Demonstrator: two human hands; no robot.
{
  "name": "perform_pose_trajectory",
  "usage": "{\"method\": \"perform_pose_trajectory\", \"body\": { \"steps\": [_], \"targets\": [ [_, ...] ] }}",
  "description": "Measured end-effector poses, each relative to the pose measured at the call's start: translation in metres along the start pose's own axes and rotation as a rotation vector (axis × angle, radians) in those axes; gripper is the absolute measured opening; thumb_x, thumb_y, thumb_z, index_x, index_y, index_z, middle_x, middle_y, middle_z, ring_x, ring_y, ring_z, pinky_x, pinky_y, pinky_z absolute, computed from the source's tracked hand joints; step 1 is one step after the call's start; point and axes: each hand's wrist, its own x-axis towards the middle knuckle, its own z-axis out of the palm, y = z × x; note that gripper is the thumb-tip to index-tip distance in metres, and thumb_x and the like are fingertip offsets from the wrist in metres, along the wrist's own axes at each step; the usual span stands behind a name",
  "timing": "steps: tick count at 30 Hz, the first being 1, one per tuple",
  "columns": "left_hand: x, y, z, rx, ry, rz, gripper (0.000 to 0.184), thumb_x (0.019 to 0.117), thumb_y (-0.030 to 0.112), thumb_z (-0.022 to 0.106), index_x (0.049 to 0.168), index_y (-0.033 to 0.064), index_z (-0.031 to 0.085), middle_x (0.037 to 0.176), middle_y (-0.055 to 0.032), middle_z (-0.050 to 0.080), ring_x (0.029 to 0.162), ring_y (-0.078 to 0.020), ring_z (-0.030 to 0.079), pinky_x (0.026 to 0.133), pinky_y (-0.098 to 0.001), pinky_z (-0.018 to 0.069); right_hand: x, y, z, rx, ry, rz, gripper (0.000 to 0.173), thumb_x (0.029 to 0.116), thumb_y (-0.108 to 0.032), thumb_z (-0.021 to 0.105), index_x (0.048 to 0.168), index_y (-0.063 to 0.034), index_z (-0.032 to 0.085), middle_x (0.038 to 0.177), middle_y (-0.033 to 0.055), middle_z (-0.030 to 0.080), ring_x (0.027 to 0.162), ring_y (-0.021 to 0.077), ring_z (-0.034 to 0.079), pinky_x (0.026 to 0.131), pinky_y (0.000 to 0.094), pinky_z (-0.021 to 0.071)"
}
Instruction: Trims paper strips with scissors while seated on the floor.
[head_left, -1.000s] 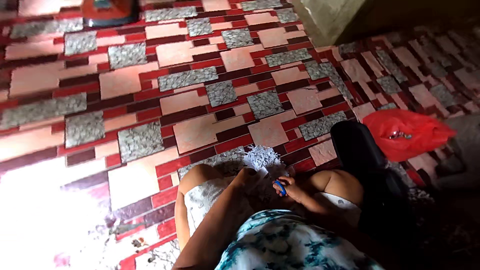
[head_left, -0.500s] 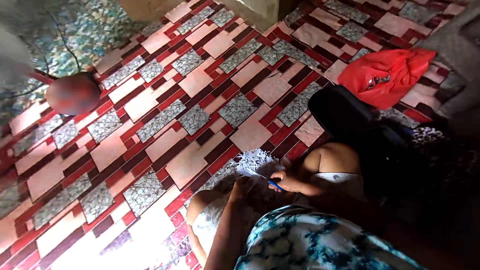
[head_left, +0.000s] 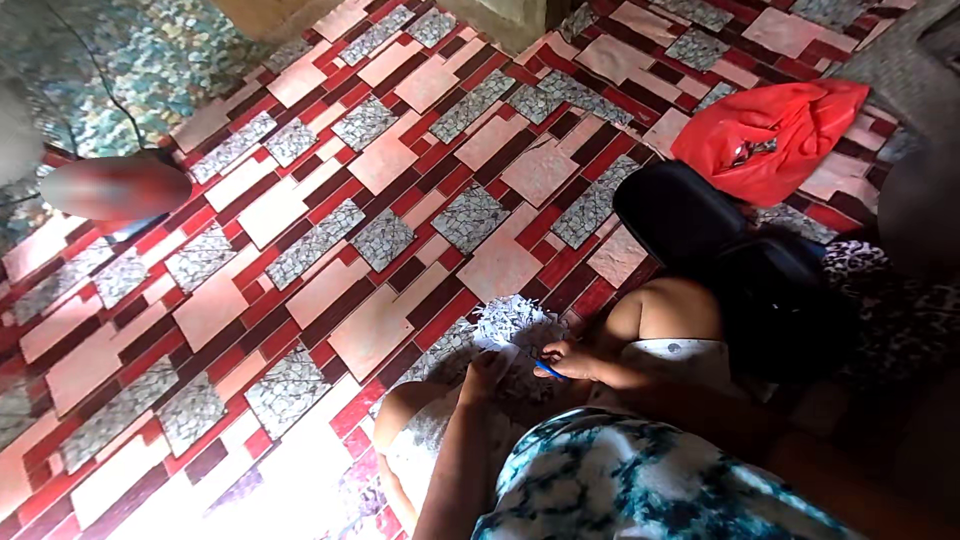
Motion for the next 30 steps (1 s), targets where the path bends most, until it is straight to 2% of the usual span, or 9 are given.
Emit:
{"method": "perform_pose_trajectory", "body": {
  "steps": [6, 8, 10, 13, 15, 22, 24, 27, 30],
  "targets": [
    [0.0012, 0.0002, -0.0005, -0.001, -0.018, -0.022, 0.021, 0.1065, 0.014, 0.055, 0.117, -0.0045, 0.060, 0.084, -0.0106, 0.070, 0.060, -0.0128, 0.066, 0.054, -0.0259, 0.0554, 0.0017, 0.0026, -0.0001, -0.010, 0.033, -0.076, 0.034, 0.0981, -0.022, 0.070, 0.119, 0.0029, 0.064, 0.087, 0.0086, 0.067, 0.067, 0.0078, 0.059, 0.066, 0.0252, 0.0516],
    [0.0005, 0.0007, -0.0002, -0.003, -0.015, -0.021, 0.021, 0.1066, 0.013, 0.055, 0.116, -0.0045, 0.060, 0.084, -0.0102, 0.070, 0.060, -0.0124, 0.066, 0.054, -0.0255, 0.0554, 0.0013, 0.0020, -0.0014, 0.004, 0.033, -0.090, 0.032, 0.0983, -0.018, 0.069, 0.120, 0.0039, 0.064, 0.087, 0.0083, 0.067, 0.068, 0.0064, 0.060, 0.067, 0.0237, 0.0522],
    [0.0013, -0.0001, -0.0007, -0.013, -0.011, -0.015, 0.021, 0.1068, 0.013, 0.055, 0.116, -0.0047, 0.060, 0.082, -0.0105, 0.071, 0.058, -0.0123, 0.065, 0.052, -0.0252, 0.0548, 0.0012, 0.0013, -0.0020, 0.034, 0.034, -0.059, 0.033, 0.0987, -0.020, 0.069, 0.121, 0.0043, 0.063, 0.086, 0.0076, 0.067, 0.067, 0.0064, 0.060, 0.067, 0.0237, 0.0522],
    [0.0018, -0.0006, -0.0004, -0.054, 0.005, -0.014, 0.020, 0.1072, 0.012, 0.053, 0.115, -0.0054, 0.060, 0.081, -0.0113, 0.071, 0.057, -0.0128, 0.065, 0.051, -0.0254, 0.0543, 0.0003, -0.0024, -0.0009, 0.103, 0.011, 0.042, 0.040, 0.0993, -0.029, 0.069, 0.124, 0.0009, 0.059, 0.086, 0.0042, 0.063, 0.067, 0.0061, 0.056, 0.065, 0.0239, 0.0485],
    [0.0015, -0.0002, -0.0004, -0.058, 0.008, -0.012, 0.019, 0.1074, 0.011, 0.052, 0.114, -0.0054, 0.060, 0.080, -0.0107, 0.070, 0.056, -0.0123, 0.064, 0.051, -0.0250, 0.0537, 0.0001, -0.0037, -0.0002, 0.100, -0.004, 0.058, 0.040, 0.0994, -0.033, 0.069, 0.121, -0.0001, 0.059, 0.087, 0.0037, 0.063, 0.067, 0.0058, 0.055, 0.063, 0.0236, 0.0467],
    [0.0023, -0.0009, -0.0008, -0.052, 0.031, 0.000, 0.019, 0.1069, 0.012, 0.054, 0.113, -0.0050, 0.060, 0.081, -0.0107, 0.070, 0.058, -0.0126, 0.064, 0.052, -0.0257, 0.0544, -0.0010, -0.0036, -0.0006, 0.076, 0.004, 0.028, 0.041, 0.0988, -0.030, 0.070, 0.122, 0.0025, 0.060, 0.087, 0.0064, 0.063, 0.068, 0.0076, 0.057, 0.066, 0.0249, 0.0498],
    [0.0035, -0.0019, -0.0028, -0.023, 0.062, 0.019, 0.023, 0.1069, 0.015, 0.054, 0.116, -0.0049, 0.062, 0.083, -0.0102, 0.071, 0.060, -0.0130, 0.065, 0.055, -0.0276, 0.0554, -0.0011, -0.0033, -0.0010, 0.109, 0.021, 0.039, 0.041, 0.0989, -0.030, 0.069, 0.123, 0.0020, 0.059, 0.087, 0.0059, 0.063, 0.069, 0.0078, 0.057, 0.066, 0.0252, 0.0492],
    [0.0028, -0.0011, -0.0026, -0.054, 0.062, 0.015, 0.021, 0.1068, 0.013, 0.054, 0.115, -0.0055, 0.060, 0.082, -0.0105, 0.070, 0.058, -0.0129, 0.064, 0.053, -0.0266, 0.0549, -0.0014, -0.0048, -0.0023, 0.069, -0.008, 0.057, 0.043, 0.0984, -0.032, 0.070, 0.124, 0.0000, 0.059, 0.089, 0.0055, 0.064, 0.069, 0.0069, 0.056, 0.065, 0.0246, 0.0473],
    [0.0017, 0.0003, -0.0016, -0.053, 0.027, 0.003, 0.020, 0.1059, 0.011, 0.055, 0.116, -0.0054, 0.060, 0.082, -0.0100, 0.069, 0.058, -0.0118, 0.063, 0.053, -0.0250, 0.0533, 0.0000, -0.0030, -0.0015, 0.026, -0.023, 0.032, 0.043, 0.0984, -0.031, 0.070, 0.125, 0.0020, 0.060, 0.094, 0.0092, 0.065, 0.073, 0.0094, 0.058, 0.070, 0.0272, 0.0505]
  ]
}}
